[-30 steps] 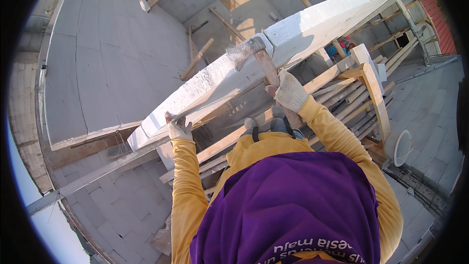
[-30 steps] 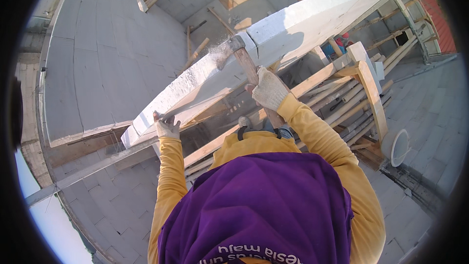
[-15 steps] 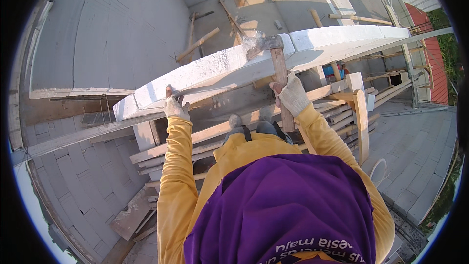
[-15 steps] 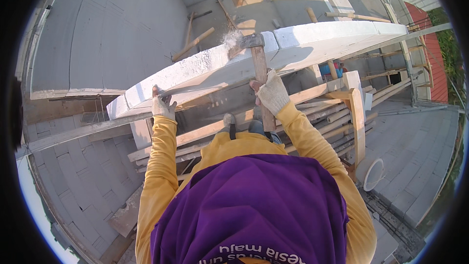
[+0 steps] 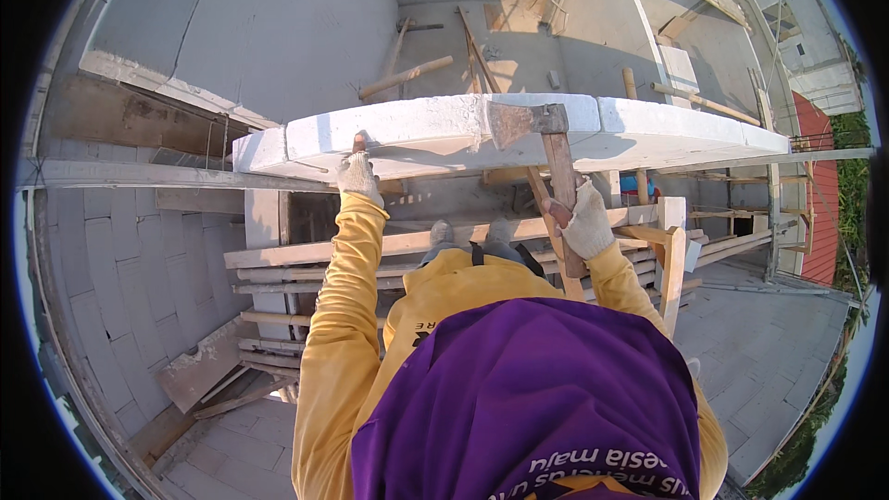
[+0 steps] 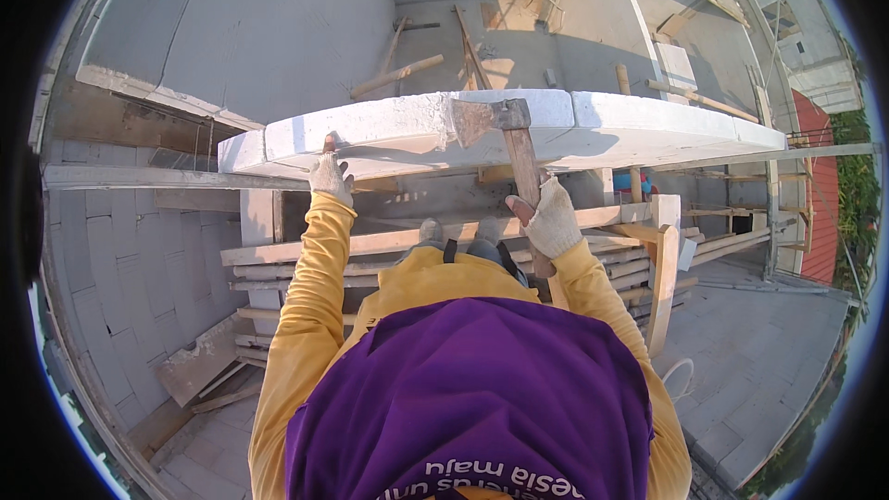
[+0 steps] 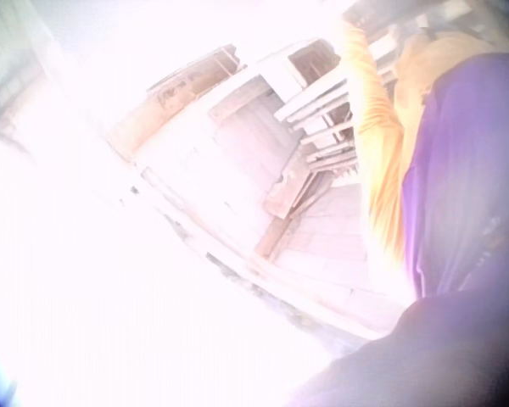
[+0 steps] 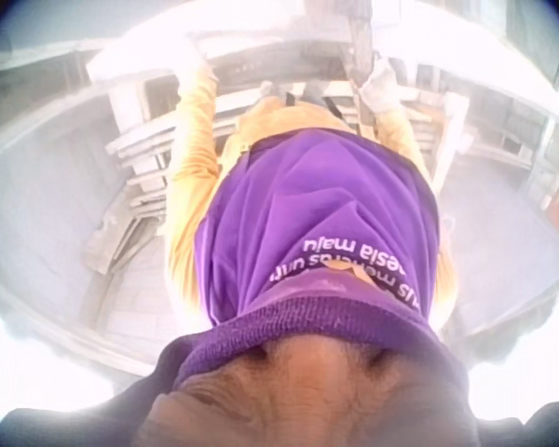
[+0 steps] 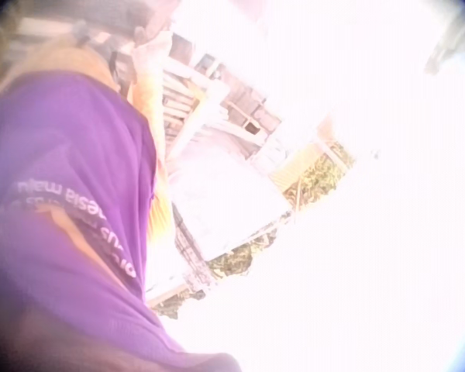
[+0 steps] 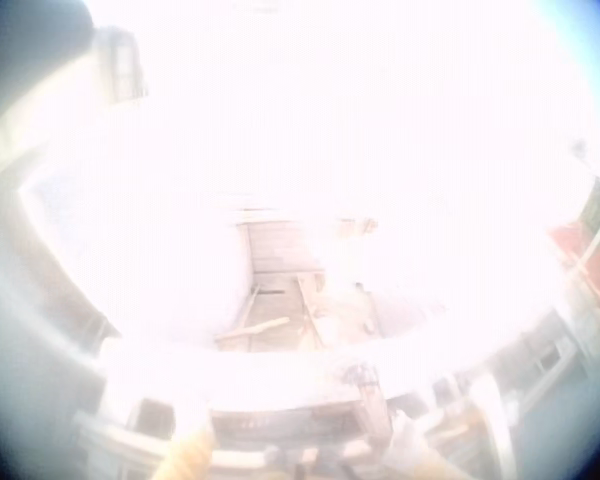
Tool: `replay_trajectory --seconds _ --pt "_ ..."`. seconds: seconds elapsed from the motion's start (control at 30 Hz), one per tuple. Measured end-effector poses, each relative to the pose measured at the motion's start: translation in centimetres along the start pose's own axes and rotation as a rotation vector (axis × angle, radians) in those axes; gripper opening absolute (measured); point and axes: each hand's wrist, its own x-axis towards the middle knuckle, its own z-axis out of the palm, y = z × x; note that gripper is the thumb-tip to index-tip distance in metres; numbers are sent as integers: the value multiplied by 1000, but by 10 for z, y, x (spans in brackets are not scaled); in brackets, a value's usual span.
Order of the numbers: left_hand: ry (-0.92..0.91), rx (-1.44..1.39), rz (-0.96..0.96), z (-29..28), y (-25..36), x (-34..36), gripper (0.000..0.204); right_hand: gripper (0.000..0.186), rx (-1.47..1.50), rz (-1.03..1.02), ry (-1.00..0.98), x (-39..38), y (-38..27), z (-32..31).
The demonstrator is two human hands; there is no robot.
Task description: The person uses a small axe to shape the curved top edge of a concrete block wall by chipping away excess material.
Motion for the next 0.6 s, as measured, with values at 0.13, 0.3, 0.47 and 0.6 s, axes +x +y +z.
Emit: replay_trajectory --seconds 0.13,0.3,0.47,0.6 --pt "243 489 594 -9 1 -51 86 42 -47 13 174 -40 15 -17" --pt "167 1661 827 22 27 -62 94 37 181 245 306 -76 39 -31" --pt "-10 1804 819 96 20 -66 101 37 338 270 416 -86 50 -44" --pt "-339 1719 1146 149 -16 -98 91 40 392 252 409 -81 58 -57"
